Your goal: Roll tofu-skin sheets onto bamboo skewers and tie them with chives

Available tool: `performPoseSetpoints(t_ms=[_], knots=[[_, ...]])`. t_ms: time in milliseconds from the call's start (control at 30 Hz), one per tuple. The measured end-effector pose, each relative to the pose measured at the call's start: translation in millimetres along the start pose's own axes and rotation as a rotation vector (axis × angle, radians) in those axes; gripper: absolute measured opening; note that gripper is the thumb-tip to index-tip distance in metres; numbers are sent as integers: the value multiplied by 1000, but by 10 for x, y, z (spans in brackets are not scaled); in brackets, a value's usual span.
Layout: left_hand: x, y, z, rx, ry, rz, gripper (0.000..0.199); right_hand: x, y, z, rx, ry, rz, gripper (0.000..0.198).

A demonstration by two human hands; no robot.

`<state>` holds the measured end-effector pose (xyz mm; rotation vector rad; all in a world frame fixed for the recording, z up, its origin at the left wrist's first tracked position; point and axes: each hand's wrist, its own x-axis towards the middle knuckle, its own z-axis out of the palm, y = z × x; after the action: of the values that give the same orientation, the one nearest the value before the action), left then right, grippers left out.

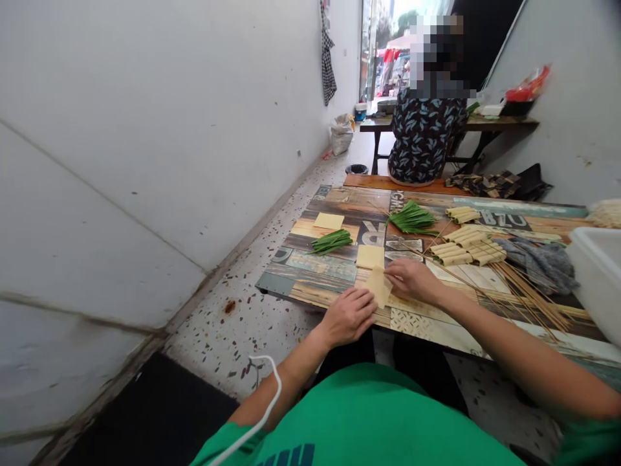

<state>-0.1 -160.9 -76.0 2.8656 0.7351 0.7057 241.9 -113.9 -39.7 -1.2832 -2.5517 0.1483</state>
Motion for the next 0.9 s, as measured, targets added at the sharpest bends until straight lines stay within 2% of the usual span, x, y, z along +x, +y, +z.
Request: performPoseSetpoints(t_ms=[167,267,333,533,700,800,900], knots=[[18,21,27,33,3,6,34,919,75,-12,-111,-73,114,27],[27,21,39,29,-7,18,34,1384,3,71,-217,-157,107,27],[31,6,55,17,-2,24,35,1583,-31,144,-295,-226,71,26],[15,-36,103,-34,10,22,37,1813,-23,327,-385,-327,-23,32],[5,-70,50,-80,73,0,34,1874,-53,264,-416,-381,-65,30],[6,-247,-52,-40,195,-137,28,1896,-86,142,-439,-399,-74,28],[5,-577,-213,37,341,-388,27,1914,-118,37,-450,-410,-73,28]])
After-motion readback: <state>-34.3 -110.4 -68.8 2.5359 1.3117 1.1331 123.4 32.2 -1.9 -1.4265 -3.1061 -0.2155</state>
